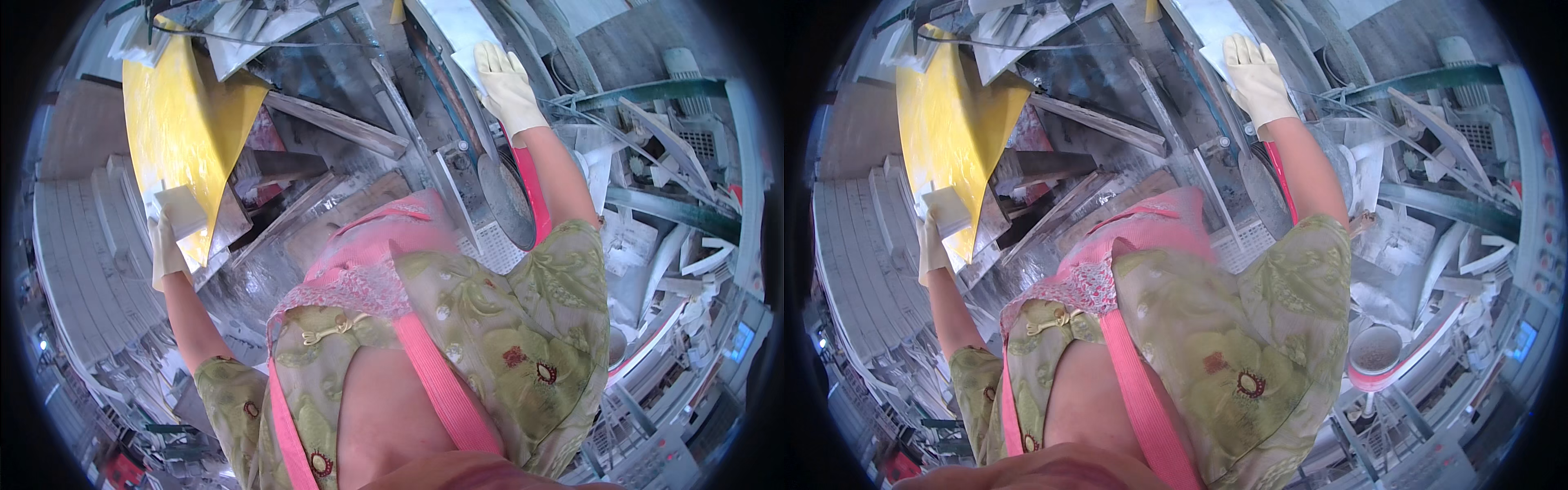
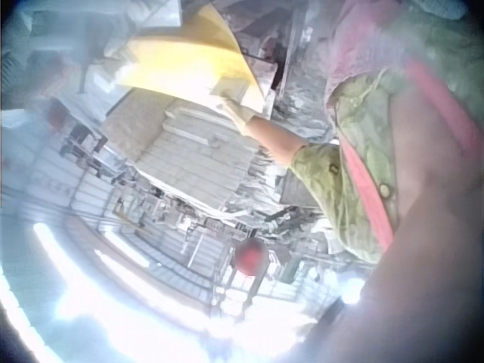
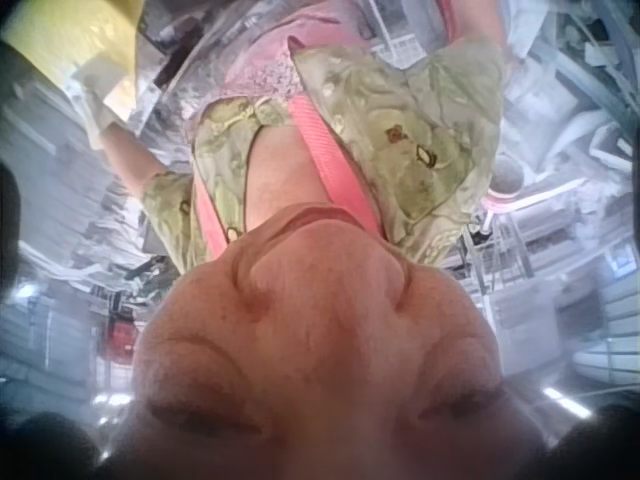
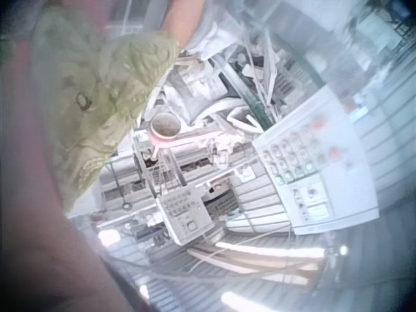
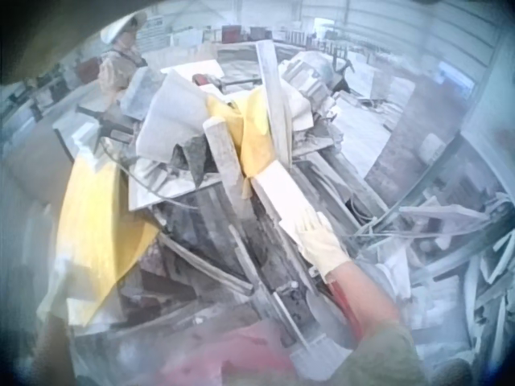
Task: The person repeatedly wipes small white rectangular tiles with a cloth on a yellow work surface, then stacks them. The person also briefly inspects a tile and places it back on the surface. The task continues with repeated wiping and stacking of tiles.
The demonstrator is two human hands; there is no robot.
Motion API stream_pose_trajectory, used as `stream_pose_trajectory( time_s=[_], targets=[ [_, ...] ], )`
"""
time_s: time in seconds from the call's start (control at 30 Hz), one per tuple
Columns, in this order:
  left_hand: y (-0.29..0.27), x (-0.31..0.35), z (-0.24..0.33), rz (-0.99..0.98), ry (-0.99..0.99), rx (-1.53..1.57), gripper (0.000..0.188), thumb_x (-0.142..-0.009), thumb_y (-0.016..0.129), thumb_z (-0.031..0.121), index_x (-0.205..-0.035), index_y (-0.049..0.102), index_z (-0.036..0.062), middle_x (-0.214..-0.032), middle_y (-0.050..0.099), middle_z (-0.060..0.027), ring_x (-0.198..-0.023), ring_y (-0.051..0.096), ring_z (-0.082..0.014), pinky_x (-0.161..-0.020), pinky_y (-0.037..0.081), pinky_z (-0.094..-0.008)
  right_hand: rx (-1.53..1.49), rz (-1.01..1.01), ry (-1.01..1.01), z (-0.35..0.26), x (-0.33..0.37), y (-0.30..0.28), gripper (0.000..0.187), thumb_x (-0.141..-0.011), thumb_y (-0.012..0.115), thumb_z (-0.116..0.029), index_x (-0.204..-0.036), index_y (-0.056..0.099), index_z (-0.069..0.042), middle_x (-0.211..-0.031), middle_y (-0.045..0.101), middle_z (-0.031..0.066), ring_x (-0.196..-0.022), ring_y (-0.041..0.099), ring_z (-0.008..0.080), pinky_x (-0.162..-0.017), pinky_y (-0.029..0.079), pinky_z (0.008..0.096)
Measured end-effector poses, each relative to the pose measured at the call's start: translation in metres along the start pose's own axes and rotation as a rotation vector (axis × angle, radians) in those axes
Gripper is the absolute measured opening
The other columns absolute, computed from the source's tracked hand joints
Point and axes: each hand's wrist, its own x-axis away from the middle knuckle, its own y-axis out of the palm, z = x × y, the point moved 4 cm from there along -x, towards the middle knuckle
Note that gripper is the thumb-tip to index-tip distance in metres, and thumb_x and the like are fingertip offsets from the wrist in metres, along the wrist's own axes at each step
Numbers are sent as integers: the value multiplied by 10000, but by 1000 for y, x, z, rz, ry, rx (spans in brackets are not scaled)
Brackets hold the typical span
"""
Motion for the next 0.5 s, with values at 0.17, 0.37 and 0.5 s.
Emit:
stream_pose_trajectory(
  time_s=[0.17, 0.37, 0.5],
  targets=[
    [2, 5, 1, -13, -3, -4, 763, -879, 691, 514, -1324, 533, -85, -1206, 668, -223, -1042, 674, -282, -860, 541, -372, 128, -47, 41, 1, -14, 21, 797, -843, 699, -198, -1528, 346, 3, -1556, 426, 202, -1462, 390, 320, -1227, 263, 464],
    [-10, 37, 9, -98, 47, -83, 760, -882, 687, 520, -1320, 535, -82, -1200, 671, -219, -1034, 676, -277, -848, 545, -373, -28, -32, -3, 3, -27, -8, 554, -904, 663, -314, -1372, 578, -28, -1406, 580, 210, -1325, 528, 370, -1132, 400, 472],
    [-7, 45, 26, -144, 3, -122, 759, -883, 685, 524, -1318, 536, -80, -1196, 673, -217, -1029, 677, -274, -840, 548, -373, 0, -300, 411, -4, -64, -52, 542, -943, 671, -436, -1326, 632, -53, -996, 764, 166, -956, 722, 400, -854, 551, 503]
  ],
)
